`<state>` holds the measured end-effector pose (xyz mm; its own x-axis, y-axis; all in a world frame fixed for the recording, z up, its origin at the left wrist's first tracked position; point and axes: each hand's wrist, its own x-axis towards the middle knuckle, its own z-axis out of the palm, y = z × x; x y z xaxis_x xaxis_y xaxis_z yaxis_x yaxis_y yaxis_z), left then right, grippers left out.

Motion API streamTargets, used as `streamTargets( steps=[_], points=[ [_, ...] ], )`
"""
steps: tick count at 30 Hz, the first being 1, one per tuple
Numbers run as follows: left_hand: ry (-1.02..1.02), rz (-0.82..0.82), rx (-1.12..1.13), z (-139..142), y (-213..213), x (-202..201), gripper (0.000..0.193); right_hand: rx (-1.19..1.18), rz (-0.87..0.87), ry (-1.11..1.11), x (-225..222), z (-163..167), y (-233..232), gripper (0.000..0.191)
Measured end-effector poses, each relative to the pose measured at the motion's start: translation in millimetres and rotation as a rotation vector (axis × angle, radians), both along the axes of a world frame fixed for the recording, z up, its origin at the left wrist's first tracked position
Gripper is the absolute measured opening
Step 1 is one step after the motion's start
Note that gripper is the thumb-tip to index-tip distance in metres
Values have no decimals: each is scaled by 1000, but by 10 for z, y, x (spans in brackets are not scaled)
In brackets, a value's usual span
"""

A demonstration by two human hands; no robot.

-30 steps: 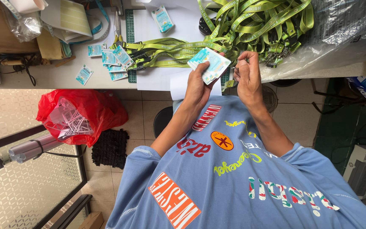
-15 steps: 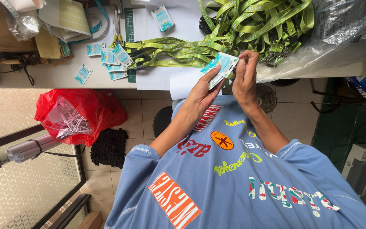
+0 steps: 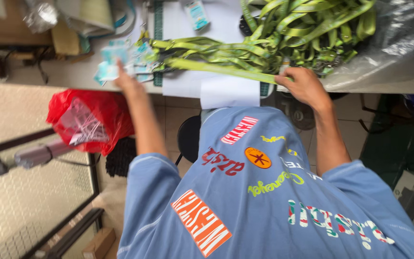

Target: The person sits at a workbench and attaches small card holders to green printed lanyard straps, threading each strap end through a holder clip. They gather finished lanyards into a bundle and set the bundle aside on the table.

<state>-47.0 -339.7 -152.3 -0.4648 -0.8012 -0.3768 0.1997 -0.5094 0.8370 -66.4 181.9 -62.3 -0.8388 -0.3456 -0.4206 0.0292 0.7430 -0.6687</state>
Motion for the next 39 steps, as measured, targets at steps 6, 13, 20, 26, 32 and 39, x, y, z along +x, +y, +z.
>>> streamTargets(
  steps=[6, 13, 20, 26, 32, 39],
  points=[
    [-318, 50, -77, 62, -259, -54, 43, -221, -45, 222, -167, -562, -218, 26],
    [-413, 49, -147, -132, 257, 94, 27, 177, -414, 497, -226, -834, 446, 9],
    [-426, -750, -307, -377, 1401, 174, 36, 336, -446, 283, -289, -921, 677, 10],
    [-413, -1475, -418, -306, 2282, 118, 39, 294, -433, 141, -430, -991, 322, 30],
    [-467, -1656, -757, -288, 2696, 16, 37, 322, -463, 349, -535, -966, 250, 19],
    [-507, -1656, -641, -202, 2615, 28, 37, 259, -491, 345, -595, -668, 592, 16]
  ],
)
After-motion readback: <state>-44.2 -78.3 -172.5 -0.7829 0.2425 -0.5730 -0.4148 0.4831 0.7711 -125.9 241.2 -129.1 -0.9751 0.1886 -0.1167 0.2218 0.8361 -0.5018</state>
